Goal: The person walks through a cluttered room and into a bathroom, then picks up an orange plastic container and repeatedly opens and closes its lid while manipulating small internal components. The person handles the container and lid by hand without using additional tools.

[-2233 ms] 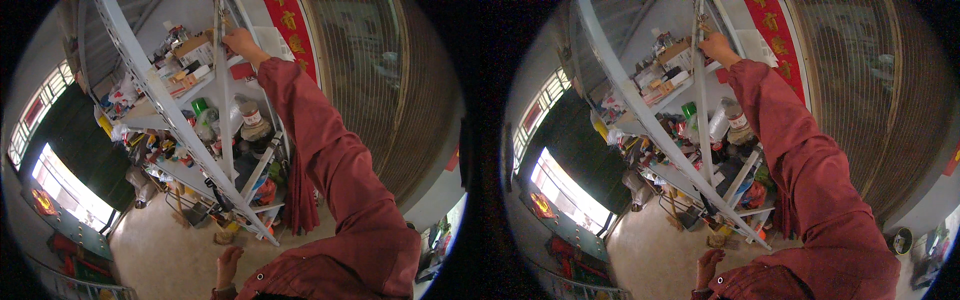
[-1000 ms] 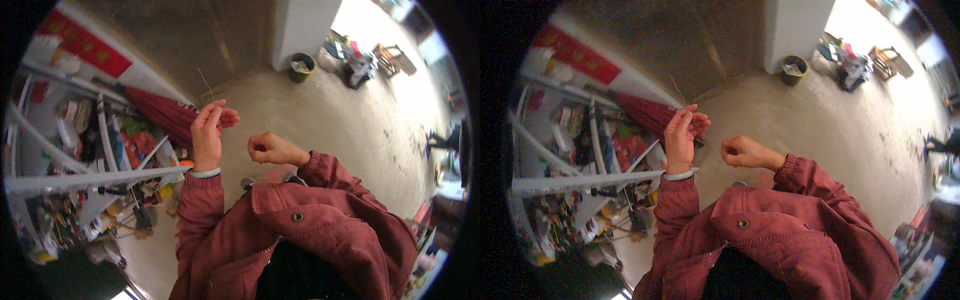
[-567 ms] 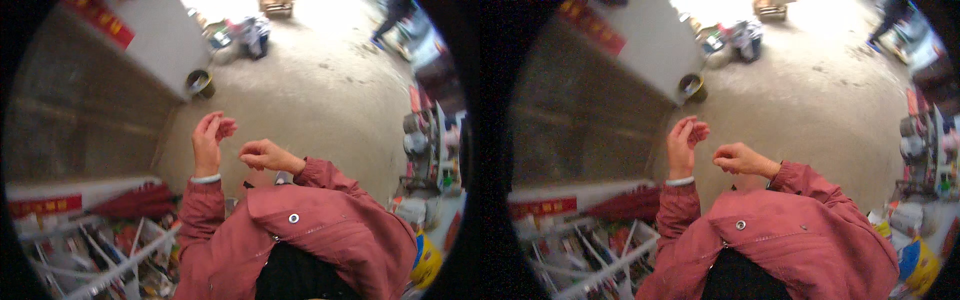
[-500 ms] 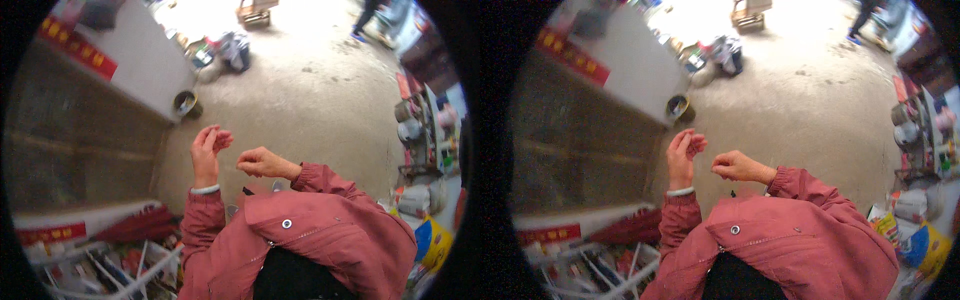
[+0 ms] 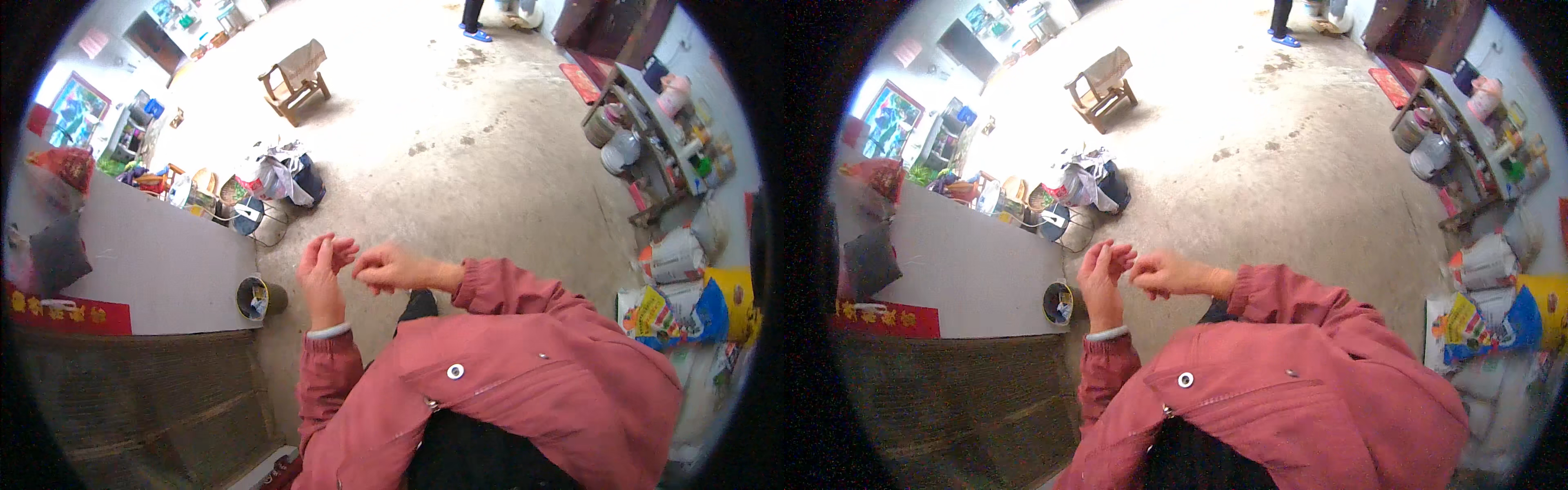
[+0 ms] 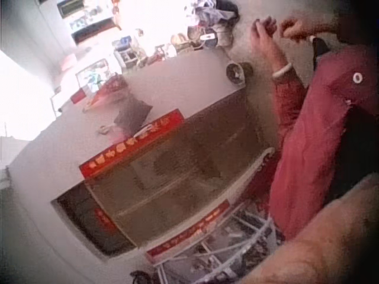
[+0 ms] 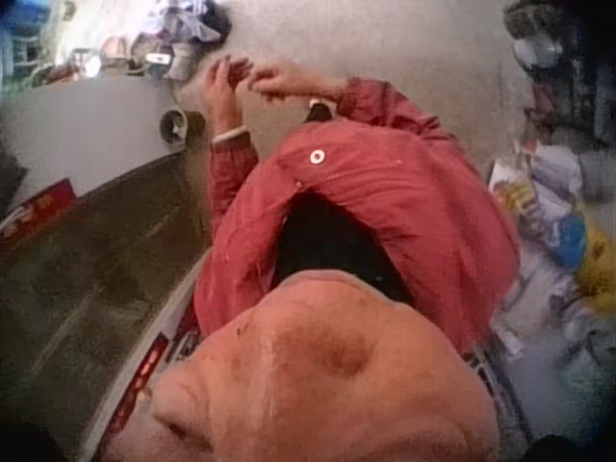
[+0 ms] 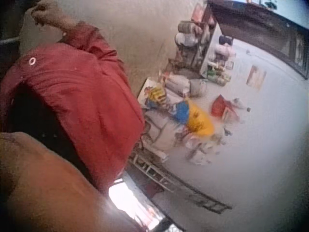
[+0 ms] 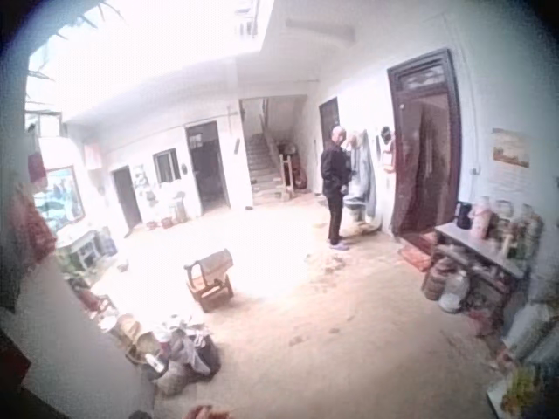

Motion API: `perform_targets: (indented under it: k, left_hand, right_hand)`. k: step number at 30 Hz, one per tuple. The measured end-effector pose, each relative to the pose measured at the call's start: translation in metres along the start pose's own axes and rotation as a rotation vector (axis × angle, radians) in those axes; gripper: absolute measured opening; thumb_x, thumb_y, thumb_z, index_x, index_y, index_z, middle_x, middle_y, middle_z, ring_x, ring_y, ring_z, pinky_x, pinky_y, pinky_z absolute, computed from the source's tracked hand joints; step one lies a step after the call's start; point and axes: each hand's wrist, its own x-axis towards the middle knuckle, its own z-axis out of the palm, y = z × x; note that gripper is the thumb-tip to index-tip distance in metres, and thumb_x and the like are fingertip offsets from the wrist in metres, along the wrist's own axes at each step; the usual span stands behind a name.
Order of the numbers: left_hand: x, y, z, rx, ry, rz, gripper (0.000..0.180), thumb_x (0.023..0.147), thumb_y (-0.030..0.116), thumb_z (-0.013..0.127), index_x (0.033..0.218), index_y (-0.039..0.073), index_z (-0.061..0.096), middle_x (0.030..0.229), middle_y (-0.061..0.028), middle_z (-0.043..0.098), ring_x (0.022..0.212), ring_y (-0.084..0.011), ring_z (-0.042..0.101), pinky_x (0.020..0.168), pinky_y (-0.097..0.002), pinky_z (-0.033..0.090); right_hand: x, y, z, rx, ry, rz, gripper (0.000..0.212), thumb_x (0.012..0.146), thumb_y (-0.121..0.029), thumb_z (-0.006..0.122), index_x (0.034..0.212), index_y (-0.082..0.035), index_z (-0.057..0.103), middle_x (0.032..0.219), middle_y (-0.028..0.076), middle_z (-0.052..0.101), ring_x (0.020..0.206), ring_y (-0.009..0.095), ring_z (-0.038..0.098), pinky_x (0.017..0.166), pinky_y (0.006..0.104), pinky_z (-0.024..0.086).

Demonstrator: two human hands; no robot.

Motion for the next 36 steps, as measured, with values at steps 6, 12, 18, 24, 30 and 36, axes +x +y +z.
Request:
perform_targets:
  k: [6,12,18,24,30,36]
  left_hand:
    - [0.167,-0.009,0.029,-0.204,-0.085,-0.193,0.023,0.098,0.016,0.054,0.112,-0.002,0.057,0.098,-0.0174,0.07,0.083,-0.0229,0.069,0.073,-0.0318,0.055]
    - [0.309,-0.011,0.084,-0.299,-0.193,-0.36,0.021,0.099,0.017,0.053,0.11,-0.001,0.057,0.104,-0.0182,0.069,0.091,-0.0233,0.068,0.08,-0.0331,0.055]
    - [0.456,-0.02,0.146,-0.31,-0.23,-0.342,0.016,0.097,0.013,0.054,0.108,0.001,0.06,0.102,-0.0114,0.068,0.092,-0.0189,0.067,0.079,-0.0294,0.056]
    - [0.607,-0.014,0.217,-0.38,-0.244,-0.276,0.019,0.096,0.013,0.056,0.11,0.0,0.059,0.11,-0.0145,0.067,0.094,-0.0207,0.067,0.082,-0.0306,0.055]
    - [0.738,0.009,0.258,-0.349,-0.188,-0.143,0.024,0.1,0.017,0.052,0.114,-0.002,0.057,0.114,-0.0197,0.067,0.095,-0.0229,0.068,0.082,-0.0338,0.056]
    - [0.896,0.01,0.28,-0.145,-0.201,0.0,0.025,0.1,0.019,0.053,0.112,-0.001,0.063,0.099,-0.0101,0.069,0.085,-0.0151,0.067,0.079,-0.0294,0.056]
  right_hand:
    - [0.083,-0.045,-0.125,0.128,0.087,-0.054,0.025,0.096,-0.013,0.051,0.116,-0.004,0.062,0.088,0.005,0.066,0.069,0.008,0.06,0.055,0.0207,0.048]
    - [0.162,-0.07,-0.222,-0.24,0.382,-0.385,0.026,0.09,-0.004,0.062,0.116,-0.005,0.064,0.102,0.005,0.065,0.087,0.011,0.063,0.066,0.0241,0.052]
    - [0.259,-0.096,-0.344,-0.49,0.575,-0.709,0.017,0.086,-0.004,0.068,0.103,-0.003,0.07,0.104,0.008,0.066,0.094,0.019,0.066,0.08,0.0277,0.054]
    - [0.345,-0.156,-0.49,-0.242,0.48,-0.578,0.013,0.093,-0.008,0.063,0.102,-0.002,0.069,0.098,0.007,0.069,0.087,0.013,0.066,0.071,0.0242,0.054]
    - [0.437,-0.198,-0.606,0.077,0.45,-0.447,0.02,0.098,-0.017,0.058,0.104,0.0,0.069,0.088,0.002,0.068,0.071,0.006,0.06,0.059,0.0201,0.05]
    - [0.563,-0.214,-0.702,0.089,0.441,-0.349,0.023,0.098,-0.019,0.06,0.109,-0.001,0.069,0.083,0.001,0.067,0.07,0.005,0.059,0.057,0.0191,0.048]
